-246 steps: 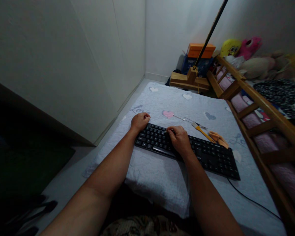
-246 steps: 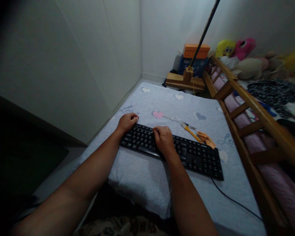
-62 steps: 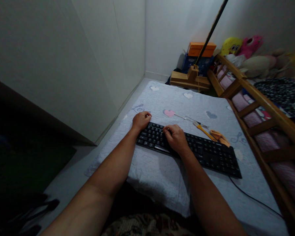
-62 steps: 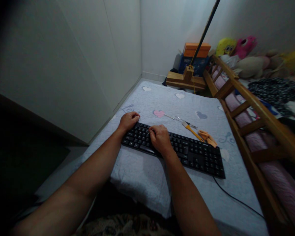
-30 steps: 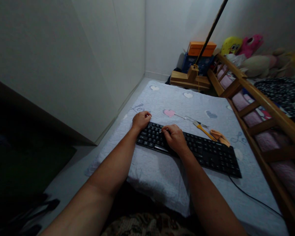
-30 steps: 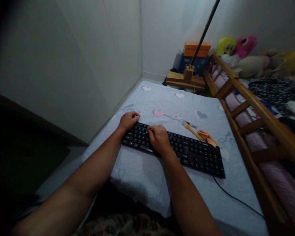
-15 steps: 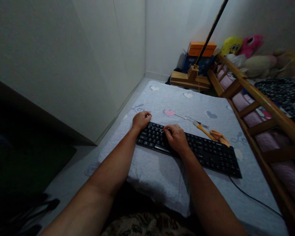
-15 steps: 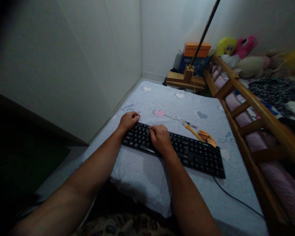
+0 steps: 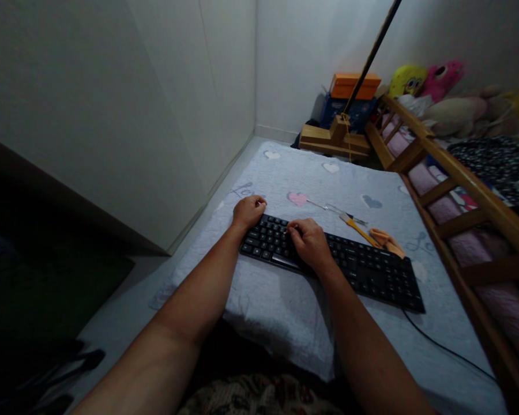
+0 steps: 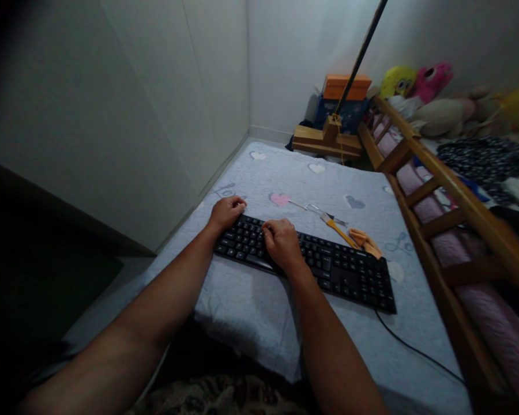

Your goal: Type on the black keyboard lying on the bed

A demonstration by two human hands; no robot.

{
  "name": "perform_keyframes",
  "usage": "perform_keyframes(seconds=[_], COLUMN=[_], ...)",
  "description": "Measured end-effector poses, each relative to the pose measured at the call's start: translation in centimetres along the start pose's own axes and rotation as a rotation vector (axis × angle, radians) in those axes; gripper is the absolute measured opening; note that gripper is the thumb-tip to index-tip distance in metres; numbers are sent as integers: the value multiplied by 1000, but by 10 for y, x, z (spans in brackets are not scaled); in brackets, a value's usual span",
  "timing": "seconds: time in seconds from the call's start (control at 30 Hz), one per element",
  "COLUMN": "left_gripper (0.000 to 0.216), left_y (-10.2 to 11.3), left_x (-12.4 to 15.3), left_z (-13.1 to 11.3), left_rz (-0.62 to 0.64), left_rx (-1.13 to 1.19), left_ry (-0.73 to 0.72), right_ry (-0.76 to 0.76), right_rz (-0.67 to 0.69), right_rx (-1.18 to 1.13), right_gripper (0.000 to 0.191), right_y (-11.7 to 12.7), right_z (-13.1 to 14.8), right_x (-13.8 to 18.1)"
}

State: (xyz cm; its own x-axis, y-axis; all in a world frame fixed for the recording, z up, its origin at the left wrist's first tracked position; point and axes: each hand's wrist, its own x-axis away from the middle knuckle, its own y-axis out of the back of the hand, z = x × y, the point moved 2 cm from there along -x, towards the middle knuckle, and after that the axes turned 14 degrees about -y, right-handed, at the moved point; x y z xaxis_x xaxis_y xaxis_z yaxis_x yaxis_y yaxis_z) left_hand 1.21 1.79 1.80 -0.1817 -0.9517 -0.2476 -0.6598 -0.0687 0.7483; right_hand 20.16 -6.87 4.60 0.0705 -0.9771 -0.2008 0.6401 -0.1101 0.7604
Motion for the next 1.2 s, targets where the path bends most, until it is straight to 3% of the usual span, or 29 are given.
perform_keyframes(seconds=[1.2], left_gripper=[26], left_y=[1], left_x=[0], left_z=[-1], left_rz=[8], left_rx=[9], left_ry=[3], right_ry=[-5], right_rz=[10], right_rx=[-21], right_gripper=[17], right_y=[-5], right_z=[4], right_x=[0])
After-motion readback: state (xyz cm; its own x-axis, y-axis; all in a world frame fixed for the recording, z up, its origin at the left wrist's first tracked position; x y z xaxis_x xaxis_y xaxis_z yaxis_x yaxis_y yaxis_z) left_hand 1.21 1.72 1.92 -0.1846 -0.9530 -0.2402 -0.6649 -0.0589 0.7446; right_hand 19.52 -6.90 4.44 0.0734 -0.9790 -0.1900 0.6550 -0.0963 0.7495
